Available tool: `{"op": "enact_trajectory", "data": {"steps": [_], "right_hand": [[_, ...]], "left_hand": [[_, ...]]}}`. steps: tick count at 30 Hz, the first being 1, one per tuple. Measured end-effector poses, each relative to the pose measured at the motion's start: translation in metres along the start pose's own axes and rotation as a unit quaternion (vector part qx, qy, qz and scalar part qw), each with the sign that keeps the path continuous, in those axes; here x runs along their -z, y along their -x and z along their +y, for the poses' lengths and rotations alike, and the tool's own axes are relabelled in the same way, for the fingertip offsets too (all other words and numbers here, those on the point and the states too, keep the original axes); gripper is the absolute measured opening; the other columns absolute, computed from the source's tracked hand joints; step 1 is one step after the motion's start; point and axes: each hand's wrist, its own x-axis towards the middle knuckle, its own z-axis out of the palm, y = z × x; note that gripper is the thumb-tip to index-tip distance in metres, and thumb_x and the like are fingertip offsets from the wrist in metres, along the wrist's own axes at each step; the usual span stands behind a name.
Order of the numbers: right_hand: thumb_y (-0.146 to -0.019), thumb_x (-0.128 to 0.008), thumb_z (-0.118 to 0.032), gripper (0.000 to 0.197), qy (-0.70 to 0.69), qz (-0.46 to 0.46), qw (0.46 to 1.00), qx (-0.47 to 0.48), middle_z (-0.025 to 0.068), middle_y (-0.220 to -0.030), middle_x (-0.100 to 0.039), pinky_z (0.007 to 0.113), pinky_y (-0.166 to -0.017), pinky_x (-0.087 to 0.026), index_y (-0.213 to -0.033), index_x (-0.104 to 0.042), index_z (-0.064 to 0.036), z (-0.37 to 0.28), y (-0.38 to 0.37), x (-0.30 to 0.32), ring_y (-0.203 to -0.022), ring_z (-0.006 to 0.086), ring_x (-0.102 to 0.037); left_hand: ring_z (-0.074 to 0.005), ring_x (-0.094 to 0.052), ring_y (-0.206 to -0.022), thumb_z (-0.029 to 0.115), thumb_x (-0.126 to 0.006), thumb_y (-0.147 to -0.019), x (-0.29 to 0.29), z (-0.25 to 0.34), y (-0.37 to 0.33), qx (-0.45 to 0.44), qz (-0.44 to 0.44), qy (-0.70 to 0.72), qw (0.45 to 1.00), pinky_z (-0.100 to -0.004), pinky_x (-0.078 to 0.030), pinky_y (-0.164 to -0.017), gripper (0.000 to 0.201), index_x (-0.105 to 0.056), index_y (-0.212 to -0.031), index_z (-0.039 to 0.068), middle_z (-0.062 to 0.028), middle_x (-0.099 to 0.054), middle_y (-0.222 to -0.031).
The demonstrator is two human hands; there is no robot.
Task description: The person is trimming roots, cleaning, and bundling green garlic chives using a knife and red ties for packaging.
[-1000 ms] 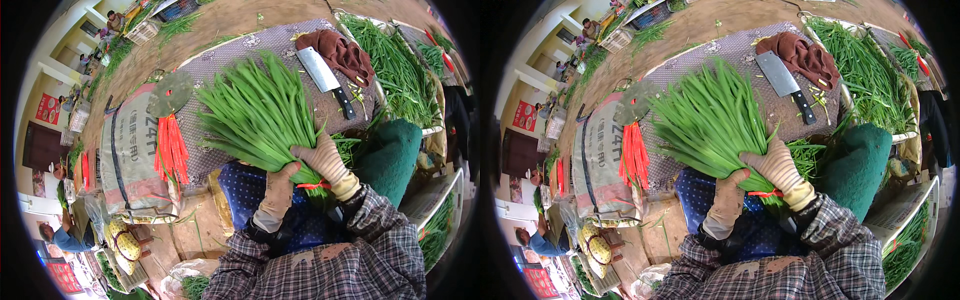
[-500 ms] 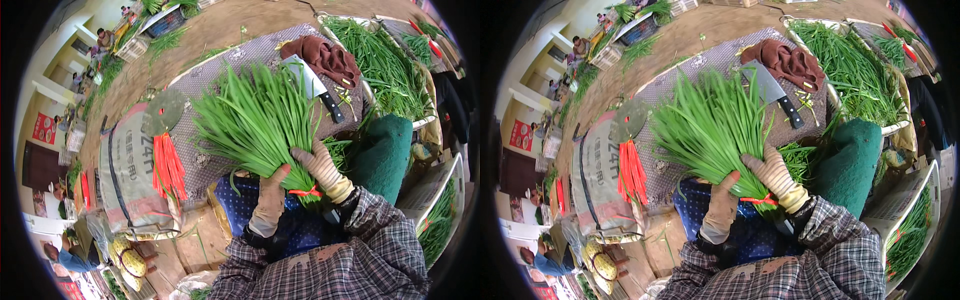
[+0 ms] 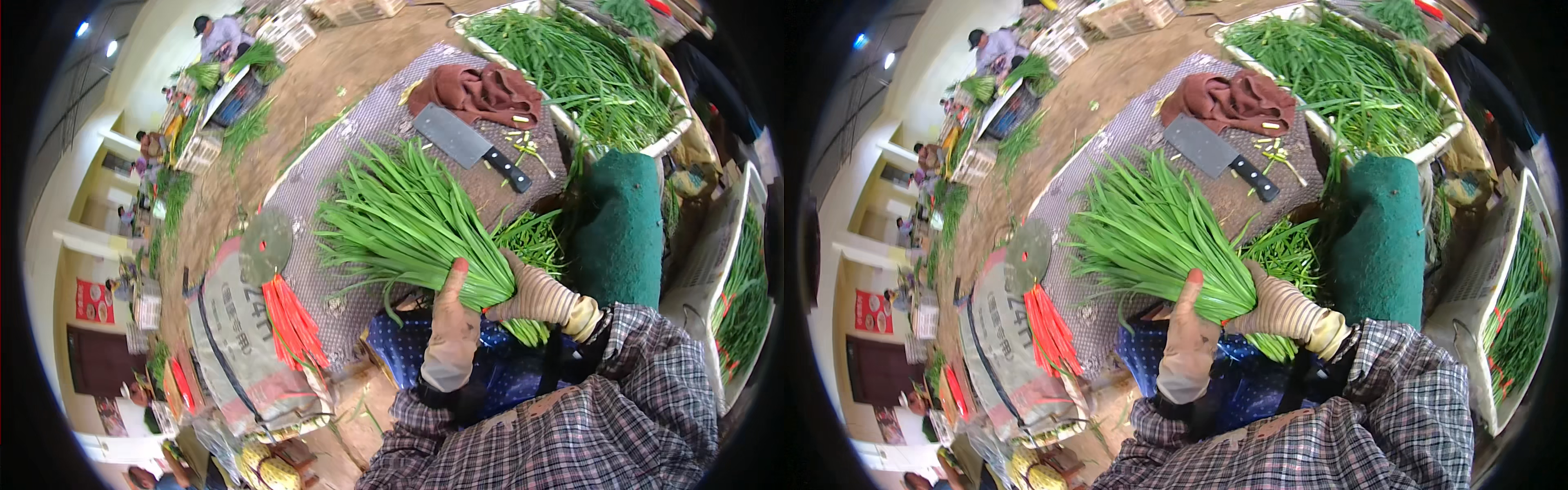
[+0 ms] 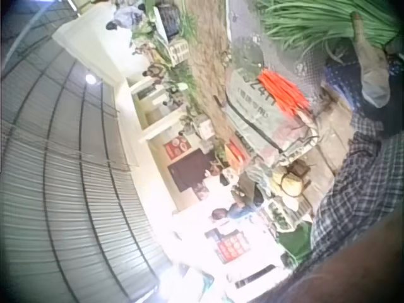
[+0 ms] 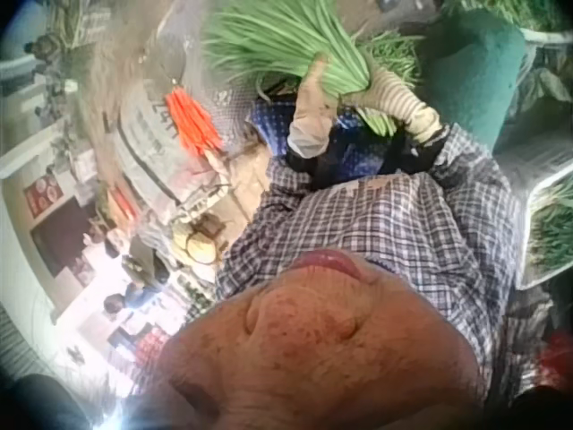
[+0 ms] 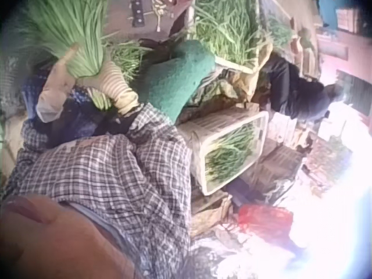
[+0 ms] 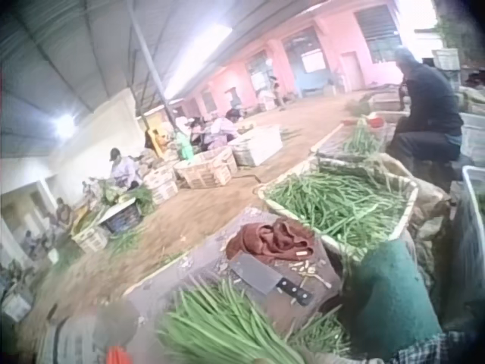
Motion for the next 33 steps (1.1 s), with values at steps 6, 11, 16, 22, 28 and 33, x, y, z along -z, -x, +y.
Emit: {"op": "enact_trajectory", "data": {"steps": [6,11,16,22,28,33], "right_hand": [[-0.075,-0.077,-0.030,0.064,-0.281,-0.084,0.952,0.091,0.0120,-0.117,-0.064,0.030,-0.094,-0.043,-0.127,-0.053,-0.0025,0.051,-0.014,0.013,-0.107,0.0166,-0.055],[-0.075,-0.077,-0.030,0.049,-0.220,-0.095,0.969,0.064,0.0087,-0.097,-0.068,0.031,-0.078,-0.048,-0.113,-0.062,-0.0032,0.024,-0.007,0.003,-0.090,0.0157,-0.061],[-0.065,-0.077,-0.033,0.047,-0.133,-0.027,0.990,0.039,0.0126,-0.083,-0.068,0.035,-0.071,-0.049,-0.102,-0.067,-0.0055,0.009,0.017,-0.005,-0.077,0.0224,-0.064],[-0.059,-0.078,-0.017,0.084,-0.215,0.088,0.920,0.314,0.0142,-0.117,-0.056,0.033,-0.096,-0.043,-0.130,-0.038,0.0010,0.000,0.022,0.006,-0.112,0.0223,-0.051],[-0.069,-0.080,-0.012,0.076,-0.358,0.211,0.876,0.243,0.0102,-0.120,-0.060,0.030,-0.098,-0.044,-0.134,-0.042,-0.0018,-0.001,0.181,0.168,-0.109,0.0131,-0.056],[-0.077,-0.072,-0.019,0.062,-0.101,0.525,0.845,-0.022,0.0110,-0.115,-0.063,0.032,-0.086,-0.054,-0.130,-0.048,0.0002,0.014,0.358,0.286,-0.086,0.0186,-0.066]], "left_hand": [[-0.0254,-0.045,-0.122,0.032,-0.056,-0.094,0.004,-0.010,0.007,-0.071,-0.168,-0.102,0.978,-0.0440,-0.037,-0.103,0.054,-0.039,-0.138,0.005,-0.0104,-0.050,-0.133],[-0.0203,-0.050,-0.112,0.034,-0.050,-0.096,0.033,-0.027,0.009,0.013,-0.095,-0.190,0.977,-0.0386,-0.041,-0.096,0.055,-0.034,-0.143,0.011,-0.0086,-0.055,-0.121],[-0.0177,-0.051,-0.106,0.036,-0.054,-0.091,0.025,-0.027,0.013,-0.110,-0.019,-0.226,0.968,-0.0310,-0.041,-0.089,0.057,-0.038,-0.140,0.013,-0.0098,-0.054,-0.122],[-0.0222,-0.048,-0.117,0.026,-0.055,-0.094,-0.074,-0.022,0.059,-0.146,-0.005,-0.171,0.974,-0.0362,-0.034,-0.103,0.060,-0.031,-0.144,0.003,-0.0111,-0.045,-0.137],[-0.0274,-0.034,-0.133,0.053,-0.062,-0.083,-0.202,-0.061,0.051,-0.167,-0.567,-0.230,0.773,-0.0414,-0.023,-0.113,0.090,-0.022,-0.146,0.001,-0.0164,-0.032,-0.146],[-0.0319,-0.031,-0.136,0.051,-0.063,-0.085,-0.227,-0.066,0.014,-0.132,-0.522,-0.259,0.802,-0.0474,-0.019,-0.114,0.092,-0.017,-0.148,0.003,-0.0198,-0.030,-0.148]]}}
